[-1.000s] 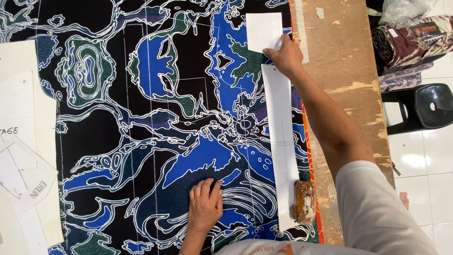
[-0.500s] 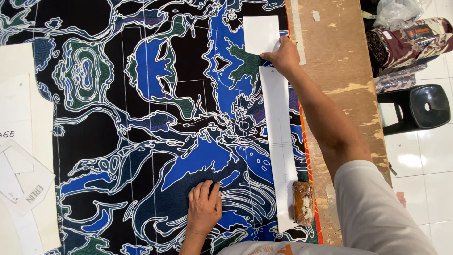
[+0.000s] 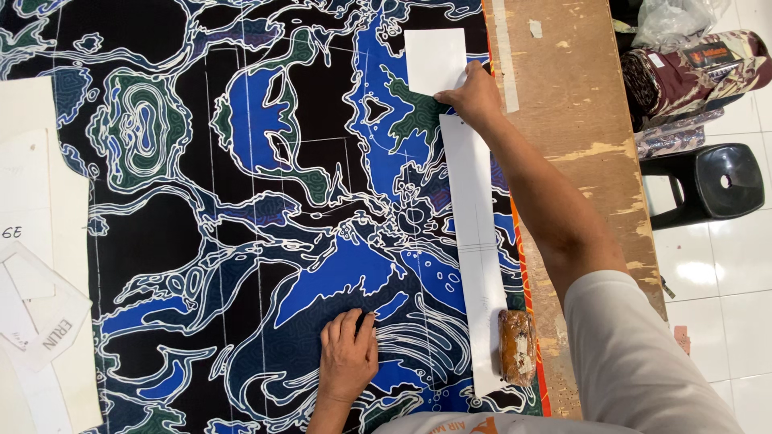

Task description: The person places and adjusts small white paper pieces on a patterned textile surface. They move the pieces to different locations and align them with existing markings on the fabric.

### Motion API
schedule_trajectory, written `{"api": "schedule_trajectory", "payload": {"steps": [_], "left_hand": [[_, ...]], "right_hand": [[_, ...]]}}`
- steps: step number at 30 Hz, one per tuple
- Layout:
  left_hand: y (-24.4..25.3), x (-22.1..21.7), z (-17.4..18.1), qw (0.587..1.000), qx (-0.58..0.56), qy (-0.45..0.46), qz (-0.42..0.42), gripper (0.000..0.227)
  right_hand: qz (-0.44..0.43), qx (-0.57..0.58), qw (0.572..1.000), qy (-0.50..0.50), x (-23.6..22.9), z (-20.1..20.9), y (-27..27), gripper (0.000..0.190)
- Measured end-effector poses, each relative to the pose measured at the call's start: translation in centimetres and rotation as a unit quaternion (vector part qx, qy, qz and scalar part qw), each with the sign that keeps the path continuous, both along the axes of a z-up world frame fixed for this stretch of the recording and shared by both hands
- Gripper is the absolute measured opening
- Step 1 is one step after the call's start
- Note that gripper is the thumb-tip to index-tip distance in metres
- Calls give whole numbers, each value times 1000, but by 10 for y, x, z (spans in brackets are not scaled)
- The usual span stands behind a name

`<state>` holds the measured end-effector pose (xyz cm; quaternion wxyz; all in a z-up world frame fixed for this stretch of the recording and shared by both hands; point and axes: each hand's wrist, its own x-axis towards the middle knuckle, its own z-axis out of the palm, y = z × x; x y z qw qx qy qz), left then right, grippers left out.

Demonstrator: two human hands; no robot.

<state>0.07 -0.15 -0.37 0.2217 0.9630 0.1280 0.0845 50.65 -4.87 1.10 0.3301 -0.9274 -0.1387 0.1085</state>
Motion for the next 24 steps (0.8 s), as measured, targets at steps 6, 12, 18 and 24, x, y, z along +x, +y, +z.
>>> {"api": "schedule_trajectory", "payload": {"steps": [6,12,18,24], "left_hand": [[0,0,-1,1000,1,-4,0,33],[0,0,-2,1000,-1,-1,0,34],[1,-1,-3,1000,-3,-6,-1,34],[1,-1,-3,1000,-7,-1,-4,35]], "right_hand": [[-14,-8,1000,5,-1,2,4,75],[-9,-3,1000,6,-2,3,3,74],[-4,-2,1000,-20,0,-3,2,77],[7,-29,999,-38,-2,-3,2,81]]}}
